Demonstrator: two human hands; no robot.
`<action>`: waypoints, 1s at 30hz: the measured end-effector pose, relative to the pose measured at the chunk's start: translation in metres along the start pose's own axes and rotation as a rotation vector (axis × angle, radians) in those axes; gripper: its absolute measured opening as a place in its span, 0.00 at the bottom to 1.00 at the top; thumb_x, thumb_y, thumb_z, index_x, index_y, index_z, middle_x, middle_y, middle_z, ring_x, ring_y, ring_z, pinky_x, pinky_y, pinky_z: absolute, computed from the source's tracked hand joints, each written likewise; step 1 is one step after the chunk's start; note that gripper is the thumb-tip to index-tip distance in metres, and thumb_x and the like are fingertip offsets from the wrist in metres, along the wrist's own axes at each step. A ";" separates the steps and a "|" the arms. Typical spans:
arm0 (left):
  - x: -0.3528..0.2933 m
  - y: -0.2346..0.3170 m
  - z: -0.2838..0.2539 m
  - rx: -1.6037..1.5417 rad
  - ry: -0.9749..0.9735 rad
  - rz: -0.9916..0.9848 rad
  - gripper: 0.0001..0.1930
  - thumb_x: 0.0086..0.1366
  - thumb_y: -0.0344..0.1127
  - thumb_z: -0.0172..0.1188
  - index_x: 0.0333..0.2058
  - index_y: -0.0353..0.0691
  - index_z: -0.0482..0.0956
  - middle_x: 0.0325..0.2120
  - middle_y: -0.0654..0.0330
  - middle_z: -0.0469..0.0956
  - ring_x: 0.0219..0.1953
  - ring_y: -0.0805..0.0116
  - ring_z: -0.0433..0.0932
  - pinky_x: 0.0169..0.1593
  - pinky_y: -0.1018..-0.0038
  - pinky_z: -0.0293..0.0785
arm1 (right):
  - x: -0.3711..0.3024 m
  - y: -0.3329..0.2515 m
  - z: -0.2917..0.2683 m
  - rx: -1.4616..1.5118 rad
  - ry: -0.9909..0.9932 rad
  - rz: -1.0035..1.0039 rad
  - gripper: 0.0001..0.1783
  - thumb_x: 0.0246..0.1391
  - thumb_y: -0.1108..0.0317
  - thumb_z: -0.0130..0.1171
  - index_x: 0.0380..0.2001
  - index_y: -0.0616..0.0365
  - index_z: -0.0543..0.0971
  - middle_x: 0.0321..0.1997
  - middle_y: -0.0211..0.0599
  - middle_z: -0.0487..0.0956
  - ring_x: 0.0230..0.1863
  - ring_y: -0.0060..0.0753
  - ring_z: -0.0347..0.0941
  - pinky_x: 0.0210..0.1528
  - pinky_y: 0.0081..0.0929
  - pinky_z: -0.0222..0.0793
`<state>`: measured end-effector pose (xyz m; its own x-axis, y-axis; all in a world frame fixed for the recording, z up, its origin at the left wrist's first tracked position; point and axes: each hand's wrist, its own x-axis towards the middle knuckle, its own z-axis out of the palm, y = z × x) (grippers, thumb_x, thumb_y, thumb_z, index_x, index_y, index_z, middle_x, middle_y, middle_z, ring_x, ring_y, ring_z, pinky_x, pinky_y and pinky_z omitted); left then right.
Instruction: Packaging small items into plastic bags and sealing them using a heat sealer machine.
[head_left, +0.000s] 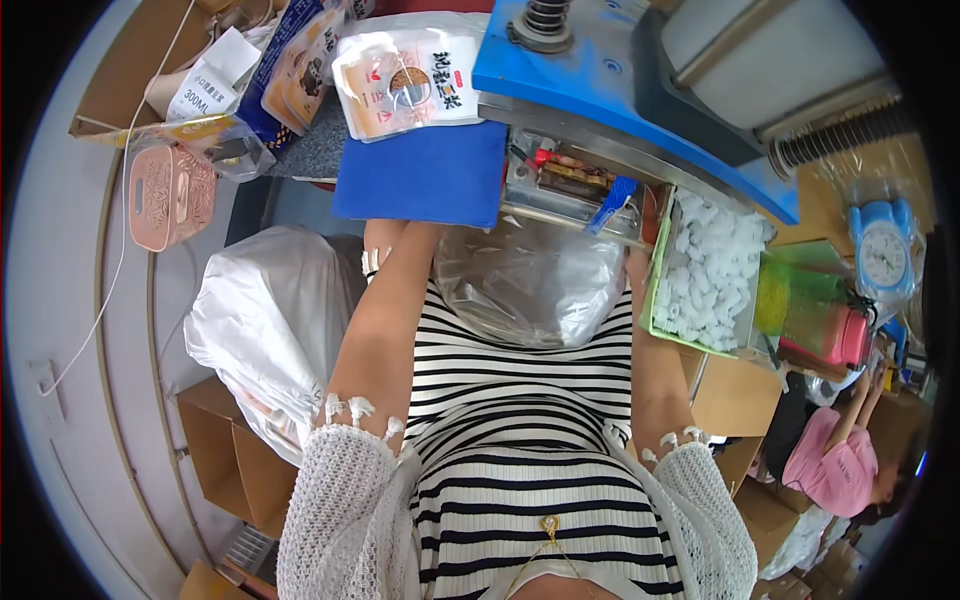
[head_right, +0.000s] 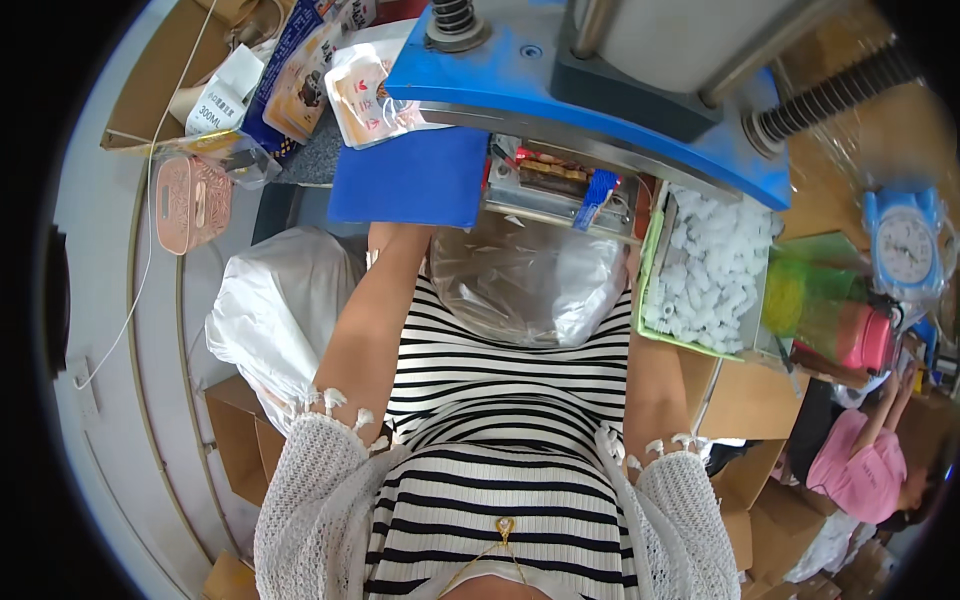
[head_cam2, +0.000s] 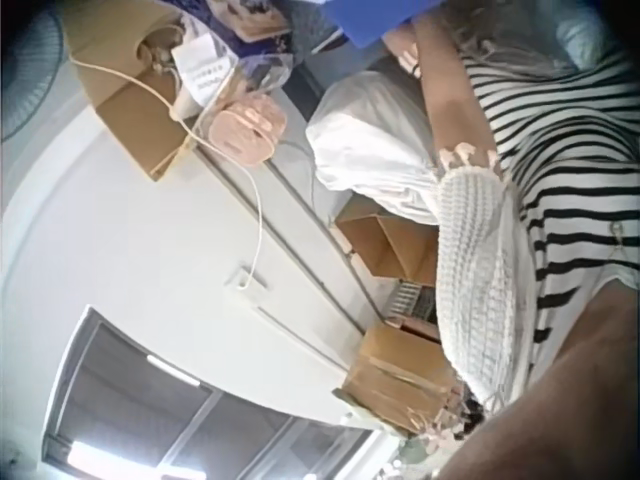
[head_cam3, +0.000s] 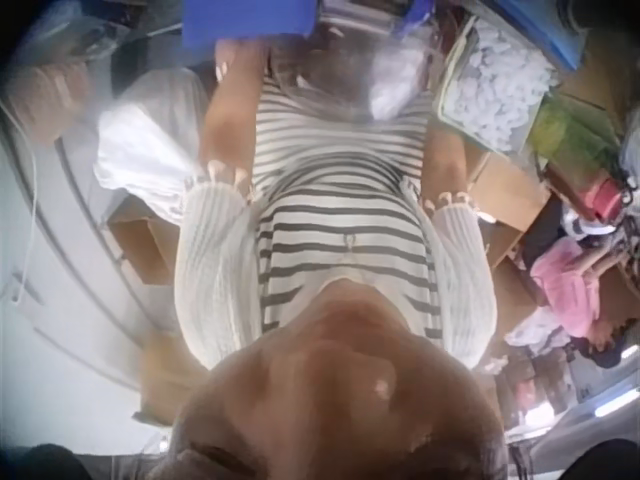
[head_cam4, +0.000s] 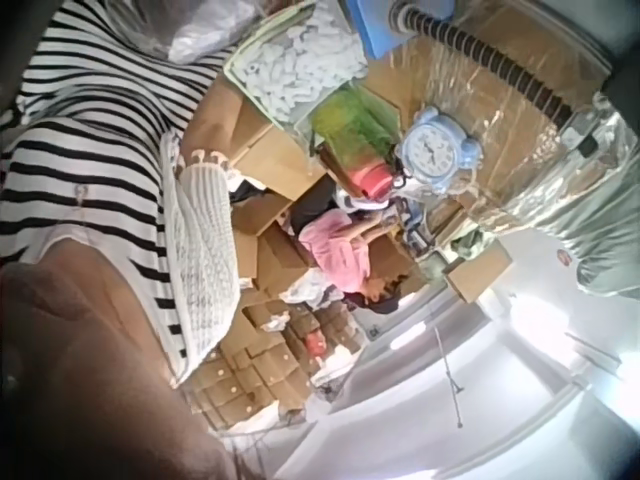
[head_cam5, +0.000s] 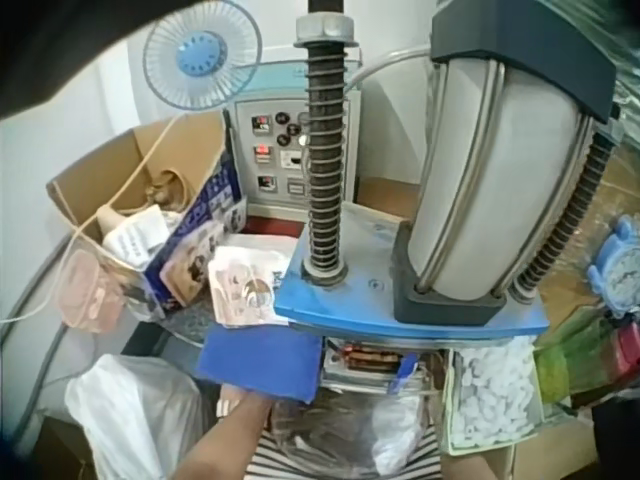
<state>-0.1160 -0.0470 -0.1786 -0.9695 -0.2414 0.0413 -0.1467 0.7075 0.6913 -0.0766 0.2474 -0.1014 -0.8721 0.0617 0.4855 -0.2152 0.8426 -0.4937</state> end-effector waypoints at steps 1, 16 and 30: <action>-0.001 -0.004 -0.001 0.000 0.008 -0.008 0.22 0.70 0.49 0.50 0.51 0.35 0.74 0.47 0.50 0.76 0.48 0.58 0.75 0.54 0.63 0.71 | 0.011 -0.026 -0.007 -0.013 0.025 -0.030 0.26 0.66 0.50 0.47 0.57 0.56 0.72 0.56 0.46 0.76 0.58 0.48 0.71 0.61 0.40 0.64; -0.101 -0.014 0.103 1.068 -1.118 0.402 0.31 0.68 0.51 0.45 0.67 0.48 0.59 0.69 0.59 0.55 0.72 0.59 0.49 0.71 0.51 0.36 | -0.100 -0.031 0.091 0.007 -0.650 -0.507 0.22 0.55 0.69 0.50 0.54 0.62 0.72 0.61 0.45 0.71 0.61 0.48 0.64 0.62 0.45 0.55; -0.182 0.014 -0.046 0.002 0.161 0.438 0.15 0.56 0.32 0.61 0.44 0.43 0.78 0.43 0.61 0.78 0.41 0.59 0.78 0.50 0.63 0.71 | -0.108 0.028 0.154 -0.095 -0.848 -0.376 0.11 0.54 0.66 0.53 0.33 0.57 0.83 0.35 0.50 0.82 0.38 0.55 0.78 0.42 0.49 0.70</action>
<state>0.0675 -0.0235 -0.1434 -0.8978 -0.0197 0.4400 0.2690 0.7667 0.5830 -0.0564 0.1822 -0.2784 -0.7899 -0.6040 -0.1061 -0.5444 0.7703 -0.3320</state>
